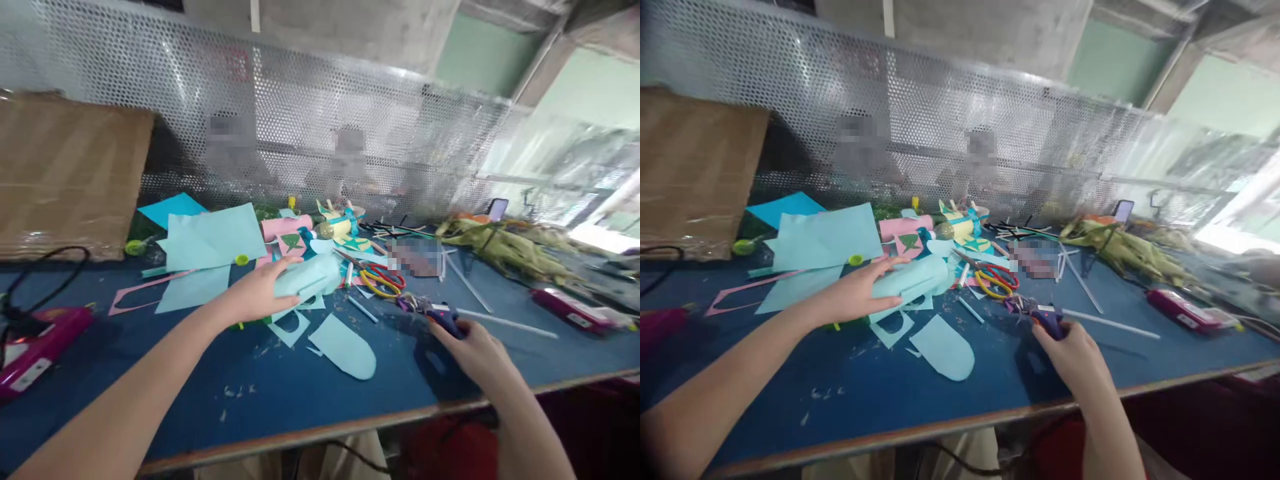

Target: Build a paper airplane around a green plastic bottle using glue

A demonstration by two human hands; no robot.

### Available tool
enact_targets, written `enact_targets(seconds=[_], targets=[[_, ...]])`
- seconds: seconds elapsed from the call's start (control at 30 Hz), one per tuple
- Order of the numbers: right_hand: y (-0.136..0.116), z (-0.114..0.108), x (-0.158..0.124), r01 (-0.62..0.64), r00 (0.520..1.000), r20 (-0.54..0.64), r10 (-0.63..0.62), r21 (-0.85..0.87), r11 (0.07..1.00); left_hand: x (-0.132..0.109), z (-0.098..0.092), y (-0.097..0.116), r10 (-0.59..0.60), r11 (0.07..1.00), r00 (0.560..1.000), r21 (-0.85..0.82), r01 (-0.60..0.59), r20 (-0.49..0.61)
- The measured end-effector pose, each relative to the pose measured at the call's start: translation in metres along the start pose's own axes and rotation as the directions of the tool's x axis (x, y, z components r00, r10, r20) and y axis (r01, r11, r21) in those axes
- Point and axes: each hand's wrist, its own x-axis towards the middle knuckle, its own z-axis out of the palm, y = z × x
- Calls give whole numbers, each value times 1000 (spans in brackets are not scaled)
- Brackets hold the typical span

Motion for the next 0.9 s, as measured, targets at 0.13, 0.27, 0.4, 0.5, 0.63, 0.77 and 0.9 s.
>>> enact_targets(seconds=[0.13, 0.27, 0.4, 0.5, 0.63, 0.77, 0.9], targets=[[-14, -14, -15, -125, 968, 251, -4, 495, 860, -1, 1, 4, 21, 1000, 999, -2, -21, -28], [-45, -17, -47, -211, 927, 362, -97, 717, 664, -2, 6, 8, 40, 999, 999, -1, -40, -34], [-66, -9, -72, -65, 927, 321, -192, 644, 762, -2, 10, 10, 93, 996, 994, -2, -93, -53], [-73, -3, -84, 185, 852, 308, -424, 581, 793, -3, 13, 12, 93, 995, 992, 35, -91, -82], [-78, 8, -98, 357, 877, 140, -459, 450, 819, -3, 17, 17, 121, 987, 985, 120, -107, -123], [-81, 19, -111, 493, 866, -74, -494, 291, 820, -4, 22, 18, 172, 976, 972, 158, -147, -159], [-86, 23, -115, 600, 800, -130, -586, 202, 774, -3, 26, 17, 192, 966, 968, 205, -157, -164]])
